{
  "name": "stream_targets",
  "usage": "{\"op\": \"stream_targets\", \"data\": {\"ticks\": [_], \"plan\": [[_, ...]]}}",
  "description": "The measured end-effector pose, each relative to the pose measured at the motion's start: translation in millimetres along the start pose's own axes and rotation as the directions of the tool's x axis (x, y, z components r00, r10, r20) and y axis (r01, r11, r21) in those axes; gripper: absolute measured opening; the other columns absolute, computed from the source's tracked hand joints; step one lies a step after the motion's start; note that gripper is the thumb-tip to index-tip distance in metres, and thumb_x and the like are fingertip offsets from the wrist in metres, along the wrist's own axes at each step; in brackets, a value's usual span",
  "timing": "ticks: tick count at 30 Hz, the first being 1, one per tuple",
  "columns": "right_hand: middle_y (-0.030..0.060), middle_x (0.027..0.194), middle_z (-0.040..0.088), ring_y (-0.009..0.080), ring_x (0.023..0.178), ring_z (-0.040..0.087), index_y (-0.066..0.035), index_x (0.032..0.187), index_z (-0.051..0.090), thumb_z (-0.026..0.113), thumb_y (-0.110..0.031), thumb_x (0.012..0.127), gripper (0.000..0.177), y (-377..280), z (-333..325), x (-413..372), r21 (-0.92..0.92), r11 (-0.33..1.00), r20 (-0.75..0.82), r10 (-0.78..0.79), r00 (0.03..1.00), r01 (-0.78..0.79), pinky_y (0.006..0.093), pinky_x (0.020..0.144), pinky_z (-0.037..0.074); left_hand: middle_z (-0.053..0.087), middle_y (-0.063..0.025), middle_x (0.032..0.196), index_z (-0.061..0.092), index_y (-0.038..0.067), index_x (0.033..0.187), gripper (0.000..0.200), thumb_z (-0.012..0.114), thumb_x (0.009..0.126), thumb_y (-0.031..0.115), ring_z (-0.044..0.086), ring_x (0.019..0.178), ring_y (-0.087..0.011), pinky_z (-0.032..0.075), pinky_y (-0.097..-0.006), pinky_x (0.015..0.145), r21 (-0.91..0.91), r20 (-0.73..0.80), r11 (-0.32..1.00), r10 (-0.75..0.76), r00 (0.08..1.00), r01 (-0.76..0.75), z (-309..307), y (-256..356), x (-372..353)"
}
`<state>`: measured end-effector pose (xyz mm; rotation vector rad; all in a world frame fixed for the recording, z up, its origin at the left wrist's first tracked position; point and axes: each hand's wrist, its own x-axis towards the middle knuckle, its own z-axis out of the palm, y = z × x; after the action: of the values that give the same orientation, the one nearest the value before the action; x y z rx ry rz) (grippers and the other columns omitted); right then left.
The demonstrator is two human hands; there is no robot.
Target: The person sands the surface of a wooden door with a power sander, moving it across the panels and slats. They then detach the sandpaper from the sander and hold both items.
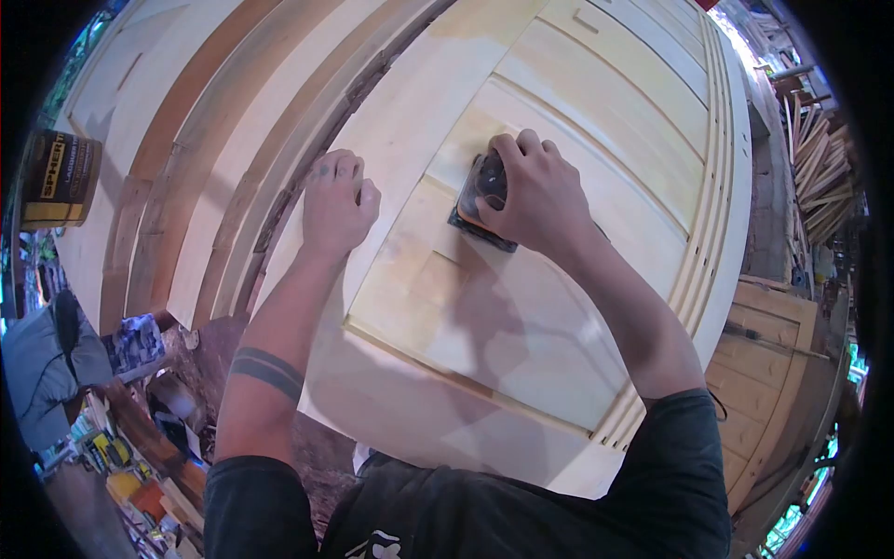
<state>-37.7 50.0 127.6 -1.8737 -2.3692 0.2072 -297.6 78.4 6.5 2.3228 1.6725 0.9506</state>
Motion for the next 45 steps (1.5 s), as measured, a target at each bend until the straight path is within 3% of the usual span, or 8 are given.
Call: {"op": "stream_targets", "data": {"ticks": [11, 20, 29, 35, 45], "plan": [[0.0185, 0.096, 0.059, 0.036, 0.089, 0.062, -0.003, 0.107, 0.058, 0.074, -0.032, 0.073, 0.048, -22, 8, 30, 0.074, 0.996, -0.042, -0.053, 0.998, 0.056, 0.0465, 0.075, 0.054, 0.056, -0.0166, 0.111, 0.055, 0.003, 0.102, 0.025, 0.059, 0.08, 0.014, 0.053, 0.11, -0.0359, 0.041, -0.0497, 0.095, 0.009, 0.0, 1.0, 0.013, 1.0, -0.013, -2, 3, 1], [0.0198, 0.097, 0.06, 0.0369, 0.087, 0.063, -0.002, 0.103, 0.057, 0.074, -0.033, 0.071, 0.047, -27, 15, 36, 0.045, 0.997, -0.123, -0.057, 0.991, 0.063, 0.0485, 0.072, 0.056, 0.057, -0.0174, 0.111, 0.055, 0.003, 0.104, 0.026, 0.06, 0.08, 0.011, 0.054, 0.108, -0.0364, 0.043, -0.0477, 0.093, 0.004, -0.029, 0.998, 0.065, 0.997, -0.065, -4, 2, 1], [0.0185, 0.1, 0.06, 0.0371, 0.091, 0.063, -0.005, 0.106, 0.058, 0.074, -0.031, 0.072, 0.046, -22, 8, 22, -0.03, 1.0, -0.064, -0.008, 0.998, 0.006, 0.0473, 0.074, 0.056, 0.056, -0.0163, 0.109, 0.054, 0.004, 0.1, 0.023, 0.058, 0.08, 0.015, 0.054, 0.107, -0.0362, 0.043, -0.0489, 0.092, 0.019, -0.021, 0.997, 0.074, 0.997, -0.074, -3, -3, 1], [0.015, 0.105, 0.058, 0.0349, 0.097, 0.062, -0.01, 0.117, 0.056, 0.076, -0.029, 0.074, 0.051, 4, -5, -17, -0.045, 0.99, 0.03, 0.134, 0.991, -0.133, 0.0465, 0.079, 0.055, 0.057, -0.0173, 0.111, 0.055, 0.004, 0.101, 0.024, 0.057, 0.081, 0.017, 0.054, 0.108, -0.0371, 0.043, -0.0495, 0.093, 0.053, -0.022, 0.998, 0.044, 0.999, -0.043, 2, -5, 1], [0.0165, 0.101, 0.06, 0.0348, 0.095, 0.062, -0.005, 0.115, 0.056, 0.077, -0.028, 0.074, 0.052, -15, 2, 15, -0.057, 0.998, 0.01, 0.035, 0.999, -0.035, 0.0459, 0.076, 0.055, 0.057, -0.0176, 0.11, 0.057, 0.003, 0.101, 0.025, 0.057, 0.082, 0.018, 0.054, 0.111, -0.0368, 0.043, -0.0491, 0.097, 0.033, -0.021, 0.998, 0.047, 0.999, -0.047, 1, -3, 0]]}}
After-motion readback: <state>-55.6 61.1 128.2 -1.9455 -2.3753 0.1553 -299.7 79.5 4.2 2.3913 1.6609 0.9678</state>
